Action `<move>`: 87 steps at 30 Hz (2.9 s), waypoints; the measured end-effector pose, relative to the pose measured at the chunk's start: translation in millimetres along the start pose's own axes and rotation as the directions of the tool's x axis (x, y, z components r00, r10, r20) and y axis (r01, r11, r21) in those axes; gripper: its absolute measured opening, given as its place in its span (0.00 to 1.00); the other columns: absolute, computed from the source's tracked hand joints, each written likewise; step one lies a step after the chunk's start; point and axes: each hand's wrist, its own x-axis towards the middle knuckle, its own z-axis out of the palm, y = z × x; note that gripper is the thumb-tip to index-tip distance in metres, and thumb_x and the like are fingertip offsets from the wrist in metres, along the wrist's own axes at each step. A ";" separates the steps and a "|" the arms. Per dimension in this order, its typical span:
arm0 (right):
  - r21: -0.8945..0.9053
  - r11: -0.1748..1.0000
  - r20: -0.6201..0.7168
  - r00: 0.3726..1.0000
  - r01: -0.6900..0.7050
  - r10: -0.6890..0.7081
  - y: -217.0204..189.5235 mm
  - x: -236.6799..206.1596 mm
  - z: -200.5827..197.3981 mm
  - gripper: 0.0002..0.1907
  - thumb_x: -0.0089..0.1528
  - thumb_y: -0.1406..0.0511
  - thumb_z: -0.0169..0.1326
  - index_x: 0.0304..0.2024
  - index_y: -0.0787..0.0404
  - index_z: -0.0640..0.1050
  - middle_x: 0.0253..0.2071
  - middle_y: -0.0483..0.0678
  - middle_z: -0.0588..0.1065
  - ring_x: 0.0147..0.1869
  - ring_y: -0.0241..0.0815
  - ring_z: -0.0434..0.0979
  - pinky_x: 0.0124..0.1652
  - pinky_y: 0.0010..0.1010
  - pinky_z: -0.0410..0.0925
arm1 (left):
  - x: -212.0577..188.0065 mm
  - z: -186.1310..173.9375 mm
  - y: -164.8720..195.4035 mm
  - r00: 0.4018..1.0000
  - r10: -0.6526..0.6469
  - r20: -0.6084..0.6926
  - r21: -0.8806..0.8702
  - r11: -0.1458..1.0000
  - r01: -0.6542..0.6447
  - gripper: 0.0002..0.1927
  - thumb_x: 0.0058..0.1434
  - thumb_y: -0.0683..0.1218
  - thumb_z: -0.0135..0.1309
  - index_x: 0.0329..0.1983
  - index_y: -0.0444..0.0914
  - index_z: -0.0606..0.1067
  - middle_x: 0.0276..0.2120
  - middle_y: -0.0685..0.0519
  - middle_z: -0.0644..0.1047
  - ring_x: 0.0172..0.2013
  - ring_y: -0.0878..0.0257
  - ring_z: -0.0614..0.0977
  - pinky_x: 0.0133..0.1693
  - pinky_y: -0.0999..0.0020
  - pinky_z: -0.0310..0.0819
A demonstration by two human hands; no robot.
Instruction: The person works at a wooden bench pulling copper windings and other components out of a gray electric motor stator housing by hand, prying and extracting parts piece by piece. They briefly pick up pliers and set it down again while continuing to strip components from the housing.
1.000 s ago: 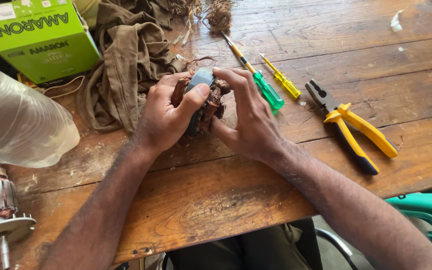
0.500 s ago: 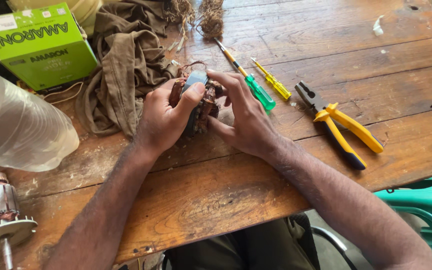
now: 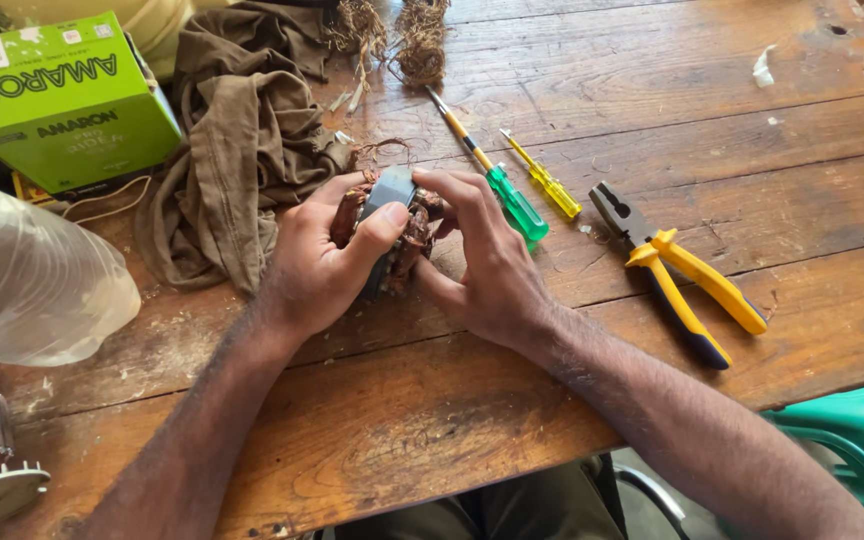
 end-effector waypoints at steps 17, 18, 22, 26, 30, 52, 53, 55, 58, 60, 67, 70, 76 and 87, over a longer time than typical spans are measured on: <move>-0.124 0.986 -0.011 0.993 0.112 -0.115 9.0 -2.2 5.7 0.42 0.61 0.66 0.67 0.71 0.59 0.59 0.61 0.59 0.65 0.64 0.57 0.72 0.59 0.42 0.72 | 3.9 -7.2 -25.2 0.986 0.022 0.165 -0.057 0.998 -0.013 0.36 0.63 0.63 0.46 0.65 0.33 0.72 0.46 0.48 0.81 0.48 0.62 0.80 0.50 0.65 0.74; -0.126 0.984 -0.007 0.992 0.123 -0.125 9.9 -2.0 7.0 0.42 0.60 0.67 0.67 0.71 0.60 0.59 0.61 0.60 0.64 0.64 0.57 0.71 0.60 0.44 0.72 | 3.7 -6.8 -24.1 0.988 0.009 0.156 -0.038 0.999 -0.003 0.37 0.63 0.64 0.46 0.65 0.34 0.72 0.45 0.48 0.81 0.47 0.62 0.80 0.48 0.64 0.75; -0.120 0.987 -0.013 0.994 0.110 -0.113 12.1 -6.4 6.4 0.41 0.57 0.68 0.65 0.69 0.60 0.59 0.61 0.60 0.64 0.65 0.58 0.71 0.61 0.46 0.71 | 3.8 -5.6 -21.2 0.988 0.024 0.153 0.037 0.999 -0.030 0.41 0.59 0.68 0.49 0.63 0.33 0.73 0.44 0.47 0.79 0.45 0.61 0.82 0.43 0.61 0.81; -0.126 0.985 -0.006 0.993 0.116 -0.118 15.0 -5.0 1.4 0.41 0.58 0.69 0.65 0.69 0.60 0.60 0.60 0.59 0.64 0.64 0.57 0.71 0.60 0.44 0.72 | 4.0 -5.3 -23.0 0.991 0.120 0.063 0.119 0.985 -0.127 0.35 0.61 0.66 0.54 0.57 0.34 0.77 0.49 0.44 0.81 0.52 0.55 0.82 0.50 0.59 0.79; -0.123 0.991 -0.022 0.998 0.060 -0.063 14.0 -6.3 -1.3 0.39 0.61 0.68 0.66 0.69 0.59 0.60 0.58 0.56 0.65 0.57 0.49 0.73 0.53 0.37 0.74 | 3.2 -4.9 -25.8 0.915 0.396 -0.072 0.470 0.823 -0.319 0.24 0.63 0.60 0.61 0.48 0.36 0.78 0.54 0.40 0.80 0.56 0.49 0.80 0.56 0.49 0.76; -0.088 0.996 -0.017 1.000 0.012 -0.014 18.3 -7.6 -12.1 0.32 0.66 0.67 0.64 0.70 0.56 0.67 0.56 0.52 0.70 0.49 0.41 0.76 0.47 0.32 0.76 | -5.8 21.3 -0.5 0.947 0.316 0.057 0.660 0.699 -0.274 0.46 0.45 0.52 0.75 0.67 0.49 0.67 0.59 0.46 0.64 0.59 0.48 0.64 0.57 0.44 0.56; -0.102 0.995 -0.017 1.000 0.015 -0.017 18.4 -8.5 -12.3 0.32 0.65 0.67 0.64 0.69 0.56 0.67 0.55 0.52 0.70 0.48 0.40 0.76 0.47 0.32 0.76 | -5.9 21.8 -0.8 0.948 0.314 0.050 0.673 0.691 -0.264 0.46 0.45 0.52 0.75 0.68 0.49 0.67 0.59 0.46 0.63 0.59 0.49 0.64 0.57 0.45 0.57; -0.116 0.993 -0.030 0.999 0.034 -0.037 19.8 -7.1 -11.2 0.31 0.66 0.66 0.64 0.69 0.58 0.67 0.55 0.52 0.70 0.48 0.40 0.77 0.46 0.31 0.76 | -6.7 24.2 -1.0 0.949 0.313 0.037 0.698 0.672 -0.249 0.46 0.46 0.53 0.74 0.68 0.48 0.66 0.60 0.46 0.63 0.59 0.50 0.65 0.58 0.46 0.59; -0.113 0.993 -0.055 0.998 0.037 -0.043 20.4 -6.3 -11.5 0.30 0.66 0.66 0.64 0.68 0.59 0.67 0.56 0.52 0.71 0.49 0.39 0.78 0.45 0.30 0.76 | -9.8 31.3 -0.2 0.923 0.380 0.057 0.718 0.627 -0.302 0.43 0.54 0.50 0.72 0.71 0.45 0.64 0.64 0.46 0.63 0.64 0.49 0.65 0.61 0.45 0.61; -0.105 0.994 -0.066 0.997 0.030 -0.037 19.8 -6.3 -12.5 0.30 0.66 0.67 0.64 0.68 0.59 0.68 0.56 0.52 0.71 0.48 0.39 0.78 0.43 0.30 0.76 | -12.8 36.3 0.8 0.918 0.396 0.013 0.709 0.644 -0.288 0.41 0.56 0.46 0.70 0.71 0.46 0.65 0.66 0.44 0.61 0.65 0.47 0.64 0.63 0.45 0.63; -0.081 0.997 -0.067 0.997 0.018 -0.023 15.2 -5.9 -13.6 0.30 0.65 0.68 0.64 0.67 0.58 0.69 0.56 0.53 0.72 0.48 0.39 0.78 0.42 0.29 0.75 | -17.4 37.6 7.1 0.924 0.381 -0.040 0.680 0.687 -0.254 0.41 0.54 0.41 0.68 0.71 0.46 0.65 0.66 0.40 0.59 0.65 0.42 0.63 0.63 0.47 0.70; -0.084 0.996 -0.075 0.997 0.009 -0.016 14.5 -5.6 -13.8 0.30 0.64 0.68 0.65 0.66 0.59 0.69 0.56 0.52 0.72 0.48 0.39 0.79 0.41 0.29 0.75 | -15.8 34.4 8.9 0.927 0.371 -0.057 0.666 0.706 -0.242 0.41 0.56 0.44 0.71 0.71 0.45 0.65 0.66 0.39 0.58 0.64 0.42 0.63 0.61 0.47 0.69; -0.080 0.996 -0.067 0.998 -0.026 0.020 17.8 -8.2 -12.0 0.30 0.64 0.69 0.63 0.67 0.59 0.67 0.55 0.52 0.71 0.48 0.39 0.80 0.40 0.28 0.76 | -13.3 37.3 3.7 0.945 0.318 -0.073 0.566 0.794 -0.223 0.39 0.61 0.43 0.68 0.73 0.43 0.63 0.64 0.43 0.64 0.62 0.46 0.71 0.61 0.49 0.74; -0.070 0.998 -0.053 0.999 -0.004 0.000 21.0 -7.9 -13.0 0.29 0.64 0.69 0.62 0.66 0.60 0.67 0.55 0.53 0.69 0.48 0.39 0.79 0.38 0.26 0.77 | -8.7 35.8 1.7 0.902 0.431 -0.002 0.671 0.670 -0.318 0.41 0.58 0.42 0.69 0.72 0.43 0.62 0.66 0.40 0.62 0.66 0.43 0.66 0.62 0.49 0.74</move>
